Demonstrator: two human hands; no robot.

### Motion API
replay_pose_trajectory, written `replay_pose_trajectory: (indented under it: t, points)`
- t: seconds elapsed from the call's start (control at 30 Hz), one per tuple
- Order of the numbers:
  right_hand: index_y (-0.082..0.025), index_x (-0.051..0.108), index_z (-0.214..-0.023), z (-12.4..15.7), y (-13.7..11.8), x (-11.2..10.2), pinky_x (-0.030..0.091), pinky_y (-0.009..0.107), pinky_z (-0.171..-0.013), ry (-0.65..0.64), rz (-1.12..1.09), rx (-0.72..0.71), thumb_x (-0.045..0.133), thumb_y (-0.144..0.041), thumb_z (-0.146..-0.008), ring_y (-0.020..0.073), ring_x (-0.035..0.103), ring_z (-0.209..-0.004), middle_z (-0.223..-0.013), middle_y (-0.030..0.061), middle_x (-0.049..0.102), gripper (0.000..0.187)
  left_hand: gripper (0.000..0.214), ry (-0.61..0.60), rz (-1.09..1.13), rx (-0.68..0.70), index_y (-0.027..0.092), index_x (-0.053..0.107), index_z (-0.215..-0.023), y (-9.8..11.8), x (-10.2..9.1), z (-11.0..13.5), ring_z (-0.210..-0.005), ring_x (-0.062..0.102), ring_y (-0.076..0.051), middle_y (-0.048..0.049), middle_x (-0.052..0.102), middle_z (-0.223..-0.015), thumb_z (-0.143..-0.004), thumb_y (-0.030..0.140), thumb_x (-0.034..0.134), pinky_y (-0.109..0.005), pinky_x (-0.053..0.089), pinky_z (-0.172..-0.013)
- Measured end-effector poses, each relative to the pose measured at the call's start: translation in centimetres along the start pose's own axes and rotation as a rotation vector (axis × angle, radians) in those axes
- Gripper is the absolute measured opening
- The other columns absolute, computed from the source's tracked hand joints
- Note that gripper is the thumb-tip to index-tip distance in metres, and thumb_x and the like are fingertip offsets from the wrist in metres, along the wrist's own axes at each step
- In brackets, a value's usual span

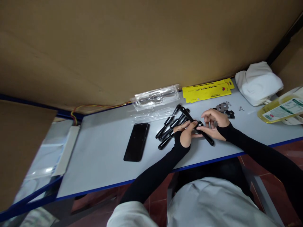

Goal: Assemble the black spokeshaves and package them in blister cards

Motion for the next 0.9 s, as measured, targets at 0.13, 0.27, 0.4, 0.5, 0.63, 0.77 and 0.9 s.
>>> replay_pose_trajectory:
  t: [0.13, 0.27, 0.4, 0.5, 0.63, 0.77, 0.9]
  points:
    - [-0.02, 0.065, -0.07, 0.4, -1.1, 0.1, 0.04, 0.026, -0.05, 0.003, 0.112, -0.156, 0.085, -0.042, -0.09, 0.0095, 0.051, -0.054, -0.072, 0.0003, 0.063, 0.036, 0.036, 0.01, 0.002, 0.003, 0.01, 0.083, -0.085, 0.5, 0.0, 0.1, -0.061, 0.074, -0.023, -0.0071, 0.076, -0.075, -0.058, 0.032, 0.094, -0.039, 0.068, -0.056]
    - [-0.021, 0.07, -0.083, 0.7, -1.2, 0.3, 0.043, 0.027, -0.052, -0.019, 0.141, -0.148, 0.082, -0.041, -0.092, 0.011, 0.052, -0.057, -0.081, 0.0024, 0.067, 0.025, 0.033, 0.006, -0.002, 0.011, 0.011, 0.084, -0.087, 0.9, 0.0, 0.2, -0.063, 0.074, -0.022, -0.0063, 0.076, -0.074, -0.063, 0.032, 0.092, -0.037, 0.068, -0.057]
    - [-0.022, 0.073, -0.112, 0.9, -1.8, 0.2, 0.048, 0.027, -0.06, -0.023, 0.218, -0.243, 0.076, -0.026, -0.094, 0.0142, 0.061, -0.068, -0.098, 0.0058, 0.069, 0.019, 0.034, -0.004, 0.02, 0.024, 0.011, 0.084, -0.086, 0.9, 0.0, 0.2, -0.07, 0.076, -0.024, -0.0086, 0.079, -0.083, -0.062, 0.033, 0.094, -0.04, 0.07, -0.061]
    - [-0.023, 0.069, -0.09, 1.1, -2.0, 0.2, 0.047, 0.028, -0.061, -0.014, 0.235, -0.292, 0.076, -0.022, -0.09, 0.0142, 0.054, -0.062, -0.082, 0.0016, 0.062, 0.007, 0.034, 0.017, 0.01, 0.026, 0.011, 0.084, -0.085, 0.6, -0.1, 0.0, -0.065, 0.074, -0.022, -0.0076, 0.077, -0.078, -0.059, 0.032, 0.094, -0.039, 0.069, -0.058]
    - [-0.022, 0.071, -0.114, 0.9, -1.6, 0.2, 0.05, 0.03, -0.064, -0.018, 0.246, -0.286, 0.068, -0.023, -0.091, 0.0159, 0.058, -0.071, -0.099, 0.0064, 0.065, 0.023, 0.035, 0.017, 0.005, 0.029, 0.011, 0.084, -0.084, 0.5, 0.0, -0.1, -0.064, 0.073, -0.022, -0.0087, 0.078, -0.078, -0.059, 0.033, 0.093, -0.038, 0.068, -0.055]
    - [-0.023, 0.06, -0.079, 0.9, -2.1, -0.3, 0.044, 0.031, -0.061, -0.003, 0.26, -0.375, 0.076, -0.029, -0.089, 0.0164, 0.049, -0.064, -0.076, 0.0008, 0.054, 0.02, 0.033, 0.02, -0.003, 0.016, 0.011, 0.084, -0.085, 0.5, 0.0, 0.1, -0.063, 0.073, -0.022, -0.0074, 0.077, -0.078, -0.06, 0.031, 0.092, -0.039, 0.069, -0.057]
    - [-0.021, 0.067, -0.101, 0.6, -2.3, -0.5, 0.045, 0.029, -0.06, 0.007, 0.247, -0.317, 0.077, -0.031, -0.09, 0.0151, 0.052, -0.065, -0.088, 0.0031, 0.062, 0.018, 0.036, 0.015, -0.018, 0.026, 0.01, 0.084, -0.088, 0.6, -0.1, -0.1, -0.07, 0.077, -0.026, -0.0086, 0.077, -0.078, -0.062, 0.034, 0.092, -0.041, 0.07, -0.06]
Point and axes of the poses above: each hand's wrist, its own z-axis away from the middle knuckle, its own x-axis out of the palm, y = z × x, the point moved 7 cm from there along -z, towards the middle knuckle
